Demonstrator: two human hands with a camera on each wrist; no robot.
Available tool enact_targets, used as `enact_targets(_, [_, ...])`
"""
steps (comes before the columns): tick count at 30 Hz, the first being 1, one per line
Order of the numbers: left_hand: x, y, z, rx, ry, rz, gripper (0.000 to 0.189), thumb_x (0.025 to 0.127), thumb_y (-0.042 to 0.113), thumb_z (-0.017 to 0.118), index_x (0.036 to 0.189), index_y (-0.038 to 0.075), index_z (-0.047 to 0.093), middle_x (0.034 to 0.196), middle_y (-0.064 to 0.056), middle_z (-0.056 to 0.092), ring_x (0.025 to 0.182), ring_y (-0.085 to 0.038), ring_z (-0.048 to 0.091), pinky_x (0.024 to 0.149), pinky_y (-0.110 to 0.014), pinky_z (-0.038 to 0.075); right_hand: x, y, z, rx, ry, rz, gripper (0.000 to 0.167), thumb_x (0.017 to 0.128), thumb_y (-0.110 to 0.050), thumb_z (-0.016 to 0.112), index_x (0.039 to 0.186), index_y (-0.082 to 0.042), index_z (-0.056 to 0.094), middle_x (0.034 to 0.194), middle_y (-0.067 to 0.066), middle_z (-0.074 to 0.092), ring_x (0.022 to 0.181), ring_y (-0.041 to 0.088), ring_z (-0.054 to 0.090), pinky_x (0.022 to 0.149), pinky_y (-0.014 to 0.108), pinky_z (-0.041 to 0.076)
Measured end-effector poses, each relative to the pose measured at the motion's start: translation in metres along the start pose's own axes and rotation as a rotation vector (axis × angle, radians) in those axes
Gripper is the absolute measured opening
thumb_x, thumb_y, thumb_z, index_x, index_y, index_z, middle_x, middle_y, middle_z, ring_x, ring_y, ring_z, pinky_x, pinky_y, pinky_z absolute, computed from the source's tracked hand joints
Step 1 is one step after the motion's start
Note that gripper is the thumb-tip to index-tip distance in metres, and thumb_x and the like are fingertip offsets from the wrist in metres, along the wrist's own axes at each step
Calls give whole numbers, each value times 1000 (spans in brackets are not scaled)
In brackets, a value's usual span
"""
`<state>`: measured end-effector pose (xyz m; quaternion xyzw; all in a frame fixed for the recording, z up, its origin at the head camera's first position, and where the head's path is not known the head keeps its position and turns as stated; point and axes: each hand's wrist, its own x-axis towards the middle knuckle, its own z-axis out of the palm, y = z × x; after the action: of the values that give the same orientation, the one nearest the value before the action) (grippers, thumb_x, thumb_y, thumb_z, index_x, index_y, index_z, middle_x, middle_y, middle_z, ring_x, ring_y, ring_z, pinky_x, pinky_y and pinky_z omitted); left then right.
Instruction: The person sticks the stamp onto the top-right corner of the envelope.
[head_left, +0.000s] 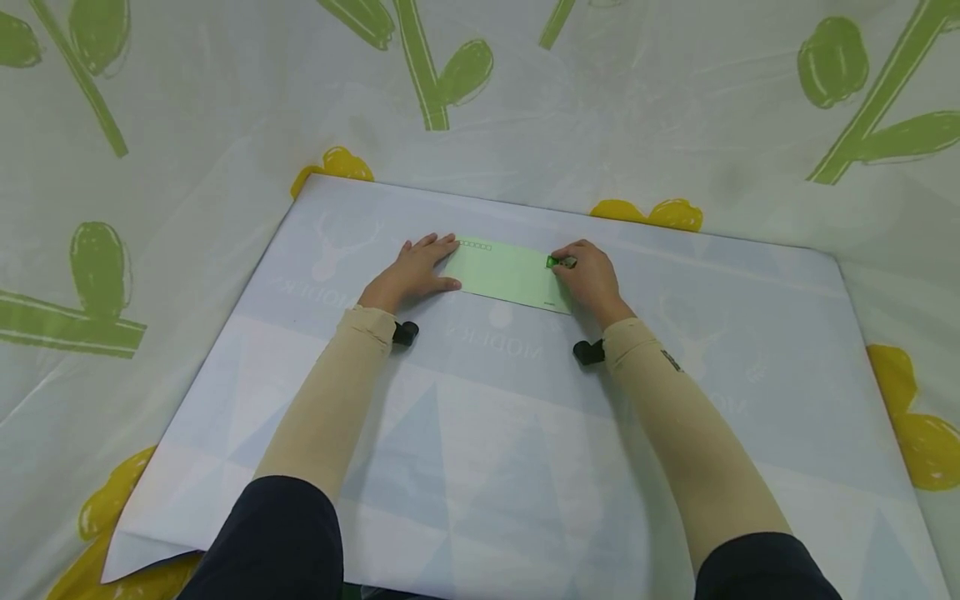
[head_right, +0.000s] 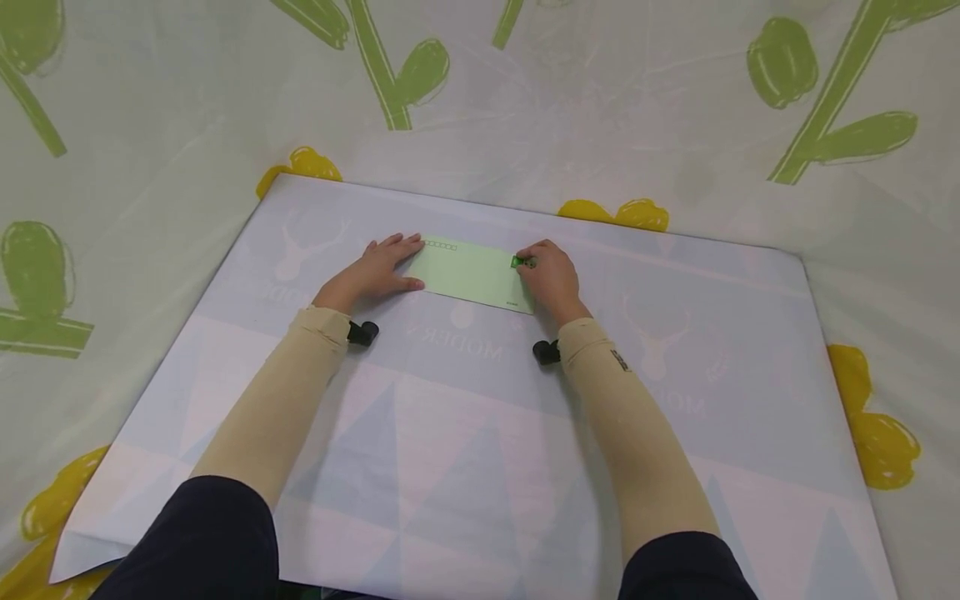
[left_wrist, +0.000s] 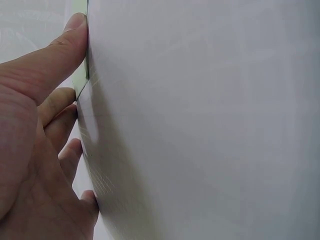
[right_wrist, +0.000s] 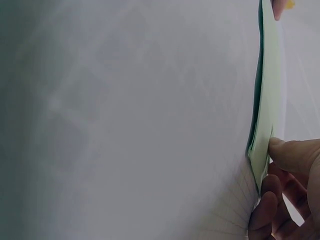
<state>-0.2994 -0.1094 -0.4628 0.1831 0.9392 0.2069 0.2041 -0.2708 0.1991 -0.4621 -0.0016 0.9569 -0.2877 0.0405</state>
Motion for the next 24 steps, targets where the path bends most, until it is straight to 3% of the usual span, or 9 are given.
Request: enact_targets(24, [1,0,1,10,1,-2,86,96,41,70,164,17,23,171,3,10,158,-24,-1,126,-50,-8,1,-1,1,-18,-14,20,28,99,-15,66,125,-5,71,138,15,57,130,34,52,112,48,41])
